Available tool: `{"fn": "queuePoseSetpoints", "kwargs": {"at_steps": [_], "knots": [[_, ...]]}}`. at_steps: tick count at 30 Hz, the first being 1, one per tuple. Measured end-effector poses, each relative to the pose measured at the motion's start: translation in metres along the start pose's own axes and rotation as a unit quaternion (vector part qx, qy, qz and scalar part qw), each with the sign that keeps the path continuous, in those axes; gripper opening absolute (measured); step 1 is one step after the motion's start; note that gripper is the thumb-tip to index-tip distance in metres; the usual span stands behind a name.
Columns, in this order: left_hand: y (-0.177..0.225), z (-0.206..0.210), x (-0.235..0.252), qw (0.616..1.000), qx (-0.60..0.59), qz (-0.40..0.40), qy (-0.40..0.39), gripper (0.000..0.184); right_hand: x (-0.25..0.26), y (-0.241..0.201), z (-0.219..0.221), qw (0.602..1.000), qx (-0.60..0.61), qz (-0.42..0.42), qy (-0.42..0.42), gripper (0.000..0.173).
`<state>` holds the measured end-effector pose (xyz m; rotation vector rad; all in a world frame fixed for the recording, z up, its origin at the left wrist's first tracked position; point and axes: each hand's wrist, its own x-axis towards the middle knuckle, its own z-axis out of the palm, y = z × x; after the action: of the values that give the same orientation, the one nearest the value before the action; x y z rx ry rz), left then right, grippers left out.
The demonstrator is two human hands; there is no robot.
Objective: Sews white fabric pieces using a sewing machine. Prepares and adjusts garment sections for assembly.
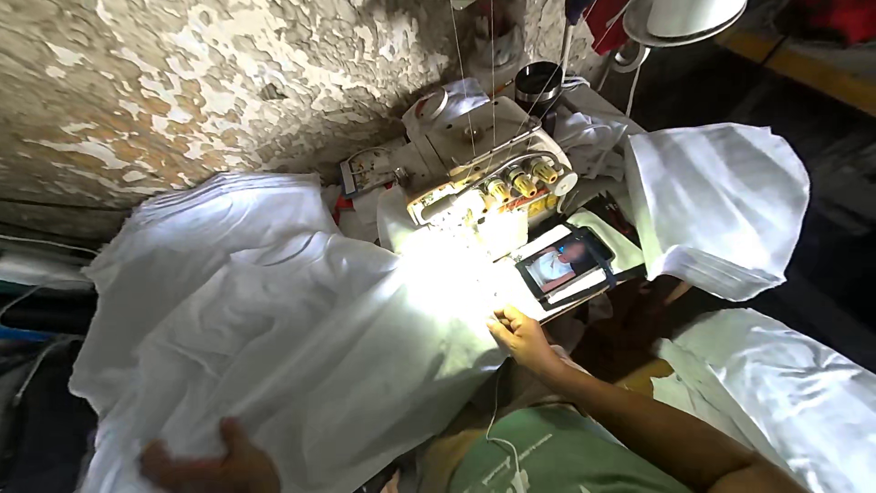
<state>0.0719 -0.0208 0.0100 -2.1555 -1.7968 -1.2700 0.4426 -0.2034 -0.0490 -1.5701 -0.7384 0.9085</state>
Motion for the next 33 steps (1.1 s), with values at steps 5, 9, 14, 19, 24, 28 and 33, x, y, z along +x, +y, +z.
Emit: {"fn": "queuePoseSetpoints", "kwargs": {"at_steps": [5,9,14,19,24,28,33], "knots": [[0.134,0.043,-0.025,0.955,-0.124,0.192,-0.189,0.035,-0.009,0.009,-0.005,0.998,-0.029,-0.047,0.009,0.025],[0.202,0.092,-0.036,0.904,-0.219,0.281,-0.237,0.022,-0.006,0.02,0.003,0.995,-0.02,-0.091,0.019,0.023],[0.231,0.13,-0.032,0.901,-0.199,0.298,-0.246,0.018,-0.01,0.018,0.002,0.997,0.002,-0.073,0.019,0.021],[0.237,0.142,-0.035,0.901,-0.105,0.339,-0.25,0.019,-0.012,0.019,0.002,0.995,0.077,-0.017,-0.057,0.015],[0.239,0.134,-0.039,0.895,-0.07,0.354,-0.261,0.018,-0.021,0.017,0.003,0.994,0.094,-0.023,-0.044,0.018],[0.24,0.13,-0.046,0.899,-0.076,0.35,-0.25,0.018,-0.024,0.013,-0.001,0.989,0.138,-0.004,-0.054,0.013],[0.245,0.128,-0.054,0.907,-0.047,0.353,-0.225,0.02,-0.035,0.005,-0.002,0.983,0.171,0.004,-0.069,0.002]]}}
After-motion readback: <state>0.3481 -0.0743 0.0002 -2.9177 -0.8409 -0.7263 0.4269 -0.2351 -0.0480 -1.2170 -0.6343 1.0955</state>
